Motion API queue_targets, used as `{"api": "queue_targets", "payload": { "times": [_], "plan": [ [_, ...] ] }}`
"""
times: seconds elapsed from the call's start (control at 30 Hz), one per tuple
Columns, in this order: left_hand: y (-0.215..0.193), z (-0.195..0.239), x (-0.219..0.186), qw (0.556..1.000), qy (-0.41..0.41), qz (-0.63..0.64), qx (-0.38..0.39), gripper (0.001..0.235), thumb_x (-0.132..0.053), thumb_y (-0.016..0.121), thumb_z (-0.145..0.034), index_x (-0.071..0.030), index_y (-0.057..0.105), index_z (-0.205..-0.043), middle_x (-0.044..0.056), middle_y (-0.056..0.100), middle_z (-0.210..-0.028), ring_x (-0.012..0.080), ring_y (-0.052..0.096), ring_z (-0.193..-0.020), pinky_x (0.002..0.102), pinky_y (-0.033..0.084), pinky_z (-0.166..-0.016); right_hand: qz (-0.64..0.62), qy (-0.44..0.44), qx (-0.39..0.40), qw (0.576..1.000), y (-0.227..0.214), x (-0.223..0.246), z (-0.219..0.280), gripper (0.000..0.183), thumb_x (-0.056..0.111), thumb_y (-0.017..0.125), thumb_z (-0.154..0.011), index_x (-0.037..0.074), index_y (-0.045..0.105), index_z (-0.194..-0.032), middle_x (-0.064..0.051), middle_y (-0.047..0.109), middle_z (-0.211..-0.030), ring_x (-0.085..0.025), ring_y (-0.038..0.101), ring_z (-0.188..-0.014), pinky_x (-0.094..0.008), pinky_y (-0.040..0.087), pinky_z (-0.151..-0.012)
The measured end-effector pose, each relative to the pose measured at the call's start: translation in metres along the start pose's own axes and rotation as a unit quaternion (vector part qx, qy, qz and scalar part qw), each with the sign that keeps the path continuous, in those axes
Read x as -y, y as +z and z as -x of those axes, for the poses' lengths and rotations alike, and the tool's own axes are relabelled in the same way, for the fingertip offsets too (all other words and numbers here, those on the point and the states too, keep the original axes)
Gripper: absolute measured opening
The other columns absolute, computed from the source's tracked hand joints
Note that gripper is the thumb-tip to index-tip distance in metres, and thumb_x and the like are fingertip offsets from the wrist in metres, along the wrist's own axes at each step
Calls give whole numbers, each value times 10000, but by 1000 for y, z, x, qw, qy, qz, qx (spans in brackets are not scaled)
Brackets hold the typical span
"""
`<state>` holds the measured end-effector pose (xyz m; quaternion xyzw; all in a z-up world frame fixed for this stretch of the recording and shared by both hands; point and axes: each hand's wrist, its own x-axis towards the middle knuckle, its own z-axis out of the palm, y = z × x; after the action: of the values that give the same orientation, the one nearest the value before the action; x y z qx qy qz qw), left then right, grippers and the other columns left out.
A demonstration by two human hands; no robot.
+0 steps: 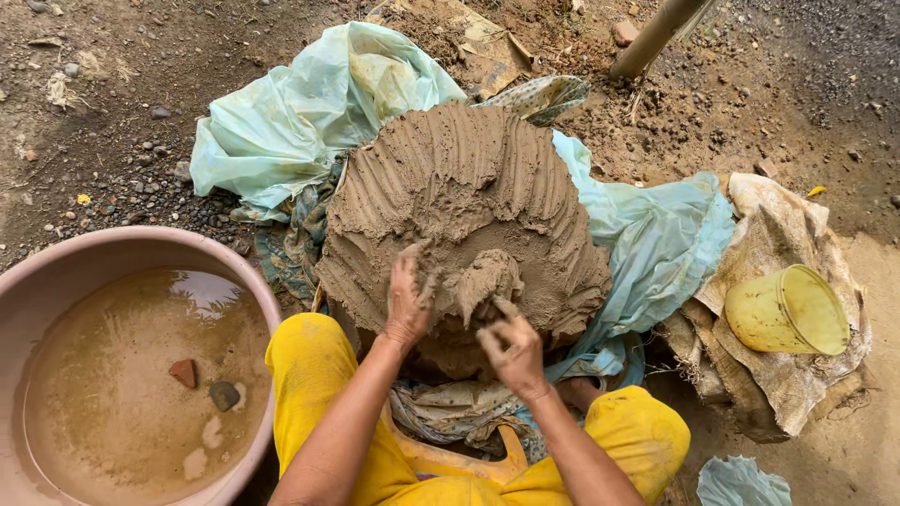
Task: The person kneads and wedges a large mass of clay by hand while sitting on a stool. They repeatedly pull and push the clay to prepare it for use.
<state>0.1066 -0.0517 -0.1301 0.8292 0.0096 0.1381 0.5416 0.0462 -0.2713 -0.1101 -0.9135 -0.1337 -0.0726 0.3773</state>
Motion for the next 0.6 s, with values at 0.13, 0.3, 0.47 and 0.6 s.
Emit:
{"api": "queue_targets", "payload": {
  "times": [0.13,0.3,0.47,0.6],
  "plan": [
    [30,34,-3,978,133,-142,79,896,-693,585,-873,-124,434,-1548,214,407,-1551,418,403,-1407,600,292,-1157,-41,61,-126,989,-39,-43,-78,167,255,717,-967,89,729,-977,-124,753,-1047,-232,738,-1015,-397,639,-955],
    [47,37,8,957,200,-210,28,820,-697,697,-859,-190,534,-1482,139,509,-1507,350,510,-1385,554,371,-1153,-154,130,36,979,-35,-102,-226,323,273,677,-974,138,723,-1265,-86,714,-1299,-207,707,-1121,-389,593,-971],
    [53,37,21,956,230,-180,-5,697,-718,754,-795,-220,660,-1274,154,606,-1354,328,590,-1217,517,409,-1008,-273,141,11,952,23,-194,-364,305,160,762,-928,68,754,-1219,-76,747,-1243,-189,674,-1140,-337,540,-1009],
    [55,42,29,957,213,-196,8,547,-640,765,-829,-303,712,-1257,141,623,-1381,299,598,-1243,480,429,-995,-385,160,13,909,64,-235,-440,300,158,823,-891,23,773,-1155,-81,772,-1093,-170,719,-976,-304,594,-878]
  ]
}}
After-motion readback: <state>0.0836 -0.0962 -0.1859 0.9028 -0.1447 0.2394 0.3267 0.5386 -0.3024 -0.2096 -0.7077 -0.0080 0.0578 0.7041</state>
